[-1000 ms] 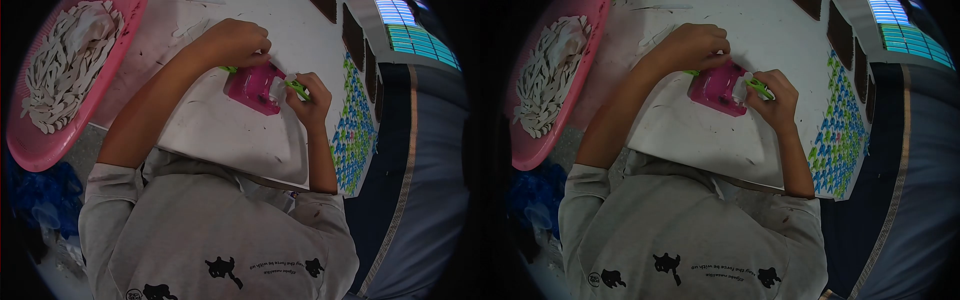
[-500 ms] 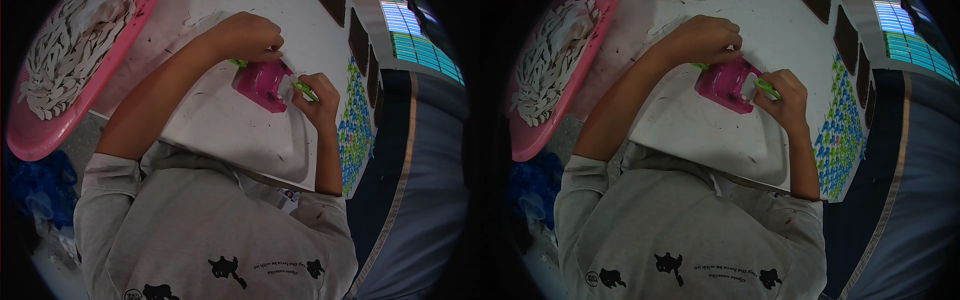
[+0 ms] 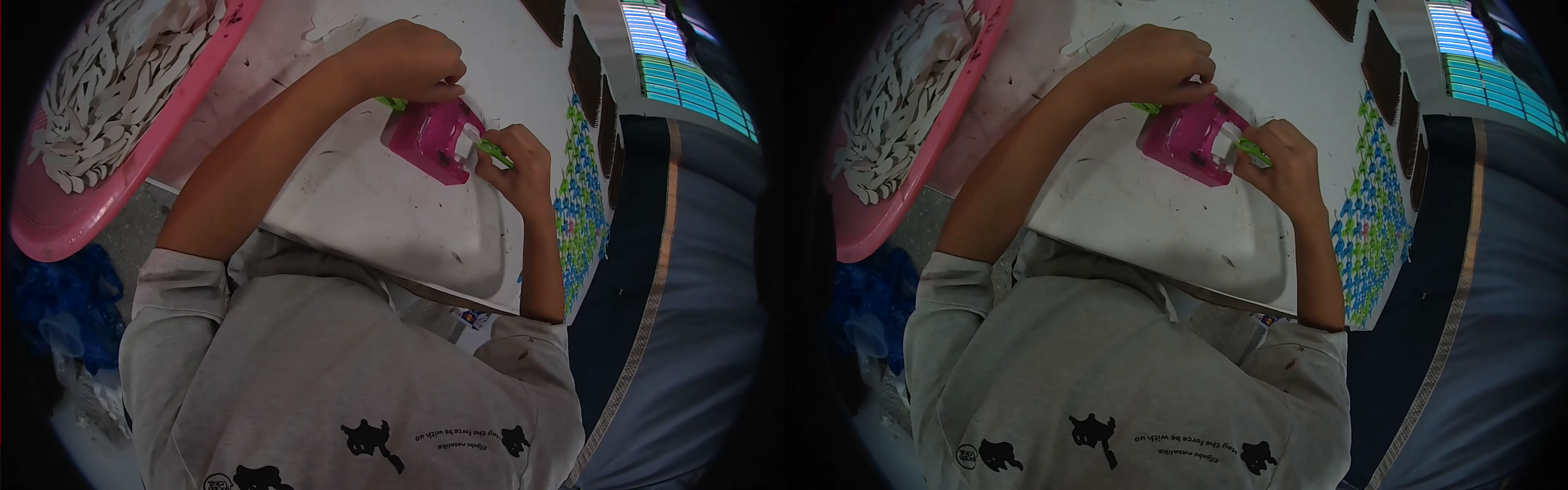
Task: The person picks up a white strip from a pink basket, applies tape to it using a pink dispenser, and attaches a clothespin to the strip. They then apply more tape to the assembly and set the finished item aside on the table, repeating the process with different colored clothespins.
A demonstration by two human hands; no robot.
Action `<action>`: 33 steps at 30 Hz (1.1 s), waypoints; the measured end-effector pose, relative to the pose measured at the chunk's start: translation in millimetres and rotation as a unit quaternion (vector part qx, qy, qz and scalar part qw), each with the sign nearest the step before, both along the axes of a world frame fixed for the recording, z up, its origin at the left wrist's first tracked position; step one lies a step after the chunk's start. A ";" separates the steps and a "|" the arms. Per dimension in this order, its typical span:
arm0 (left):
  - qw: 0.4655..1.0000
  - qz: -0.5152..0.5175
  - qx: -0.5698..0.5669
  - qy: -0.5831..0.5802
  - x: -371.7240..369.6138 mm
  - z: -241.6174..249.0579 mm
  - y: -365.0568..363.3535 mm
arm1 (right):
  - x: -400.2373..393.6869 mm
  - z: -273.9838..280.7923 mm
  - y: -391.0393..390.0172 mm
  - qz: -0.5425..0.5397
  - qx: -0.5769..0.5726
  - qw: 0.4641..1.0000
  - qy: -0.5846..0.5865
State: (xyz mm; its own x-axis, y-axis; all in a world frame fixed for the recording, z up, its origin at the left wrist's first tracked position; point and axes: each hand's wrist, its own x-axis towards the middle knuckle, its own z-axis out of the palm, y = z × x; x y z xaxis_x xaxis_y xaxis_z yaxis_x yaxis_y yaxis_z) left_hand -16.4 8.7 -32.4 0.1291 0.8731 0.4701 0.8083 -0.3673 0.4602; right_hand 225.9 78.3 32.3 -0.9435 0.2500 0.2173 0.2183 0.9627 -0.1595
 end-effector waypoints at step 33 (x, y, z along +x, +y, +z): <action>0.999 0.008 -0.037 0.015 1.8 7.2 -1.1 | 12.9 23.1 4.5 -0.013 0.046 0.987 -0.155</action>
